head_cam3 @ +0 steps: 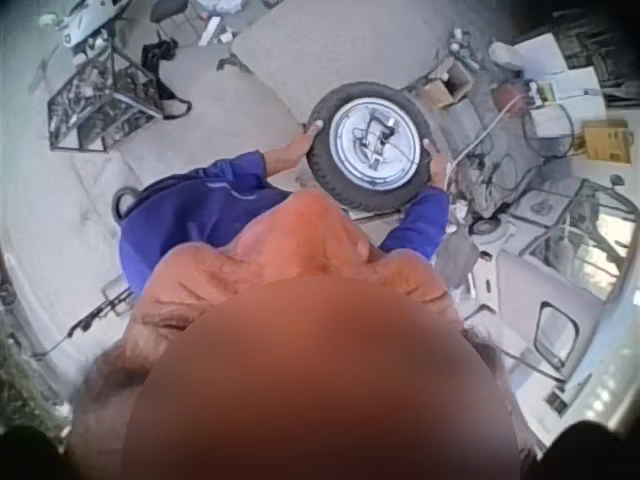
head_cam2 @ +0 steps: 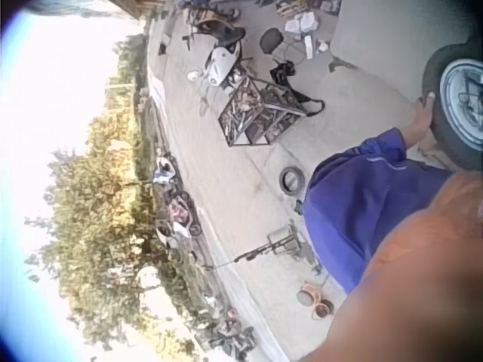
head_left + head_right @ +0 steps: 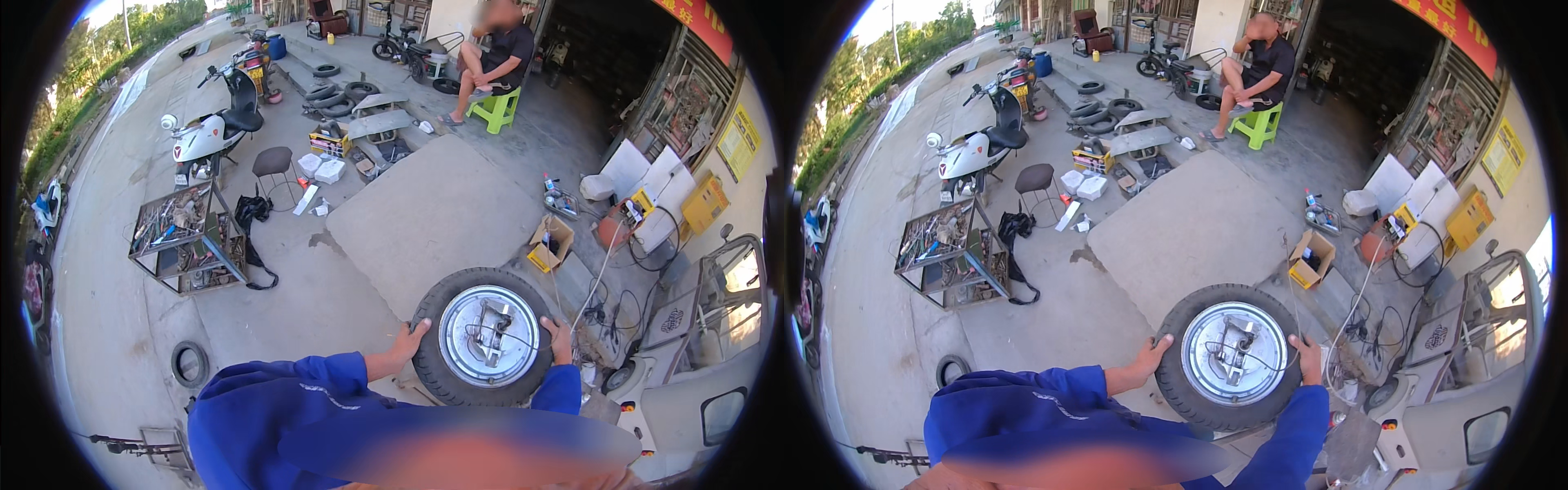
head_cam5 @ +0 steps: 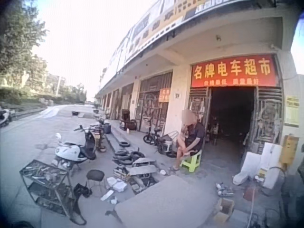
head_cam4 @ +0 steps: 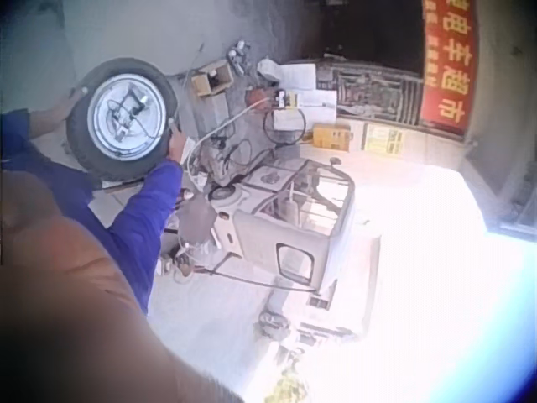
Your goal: The person holds a small tire mounted on a balancing machine and repeatedly rotates it by hand. The person adjusts the tire's position on the machine and continues rotating it to check balance.
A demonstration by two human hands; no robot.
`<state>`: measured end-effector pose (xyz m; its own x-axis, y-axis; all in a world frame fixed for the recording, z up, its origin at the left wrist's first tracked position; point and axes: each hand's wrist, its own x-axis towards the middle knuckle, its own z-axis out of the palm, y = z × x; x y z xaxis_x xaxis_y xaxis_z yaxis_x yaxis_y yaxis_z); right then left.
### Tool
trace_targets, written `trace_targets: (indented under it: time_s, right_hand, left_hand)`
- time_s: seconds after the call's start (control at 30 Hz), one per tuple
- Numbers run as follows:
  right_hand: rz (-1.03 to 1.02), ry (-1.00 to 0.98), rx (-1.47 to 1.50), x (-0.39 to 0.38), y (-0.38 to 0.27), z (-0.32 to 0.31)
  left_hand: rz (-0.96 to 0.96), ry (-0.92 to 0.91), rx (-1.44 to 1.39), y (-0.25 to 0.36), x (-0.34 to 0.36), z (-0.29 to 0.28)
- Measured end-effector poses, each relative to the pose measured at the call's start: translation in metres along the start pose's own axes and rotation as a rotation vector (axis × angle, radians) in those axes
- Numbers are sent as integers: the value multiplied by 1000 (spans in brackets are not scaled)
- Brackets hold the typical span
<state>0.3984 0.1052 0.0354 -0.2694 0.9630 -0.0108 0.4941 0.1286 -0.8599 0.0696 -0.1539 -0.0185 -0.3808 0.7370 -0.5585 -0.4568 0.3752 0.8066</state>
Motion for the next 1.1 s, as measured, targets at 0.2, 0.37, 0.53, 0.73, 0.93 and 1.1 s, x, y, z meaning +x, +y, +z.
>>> trace_targets:
  time_s: [0.2, 0.37, 0.53, 0.73, 0.93, 1.1]
  right_hand:
    - [85, 294, 23, -31, 21, 29]
    - [350, 582, 357, -185, -32, 92]
    - [403, 788, 677, -210, -43, 141]
    - [367, 604, 548, -185, 1, 99]
    - [360, 129, 605, -101, -20, 35]
    - [331, 290, 532, -98, 2, 44]
  left_hand:
    - [111, -58, 154, 36, 66, -23]
    - [81, -281, 340, 93, 151, 18]
    - [-6, -527, 239, 107, 164, 19]
    - [69, -291, 123, 75, 129, -2]
    - [97, -75, -182, 9, 50, -25]
    - [92, -146, -112, 27, 54, -18]
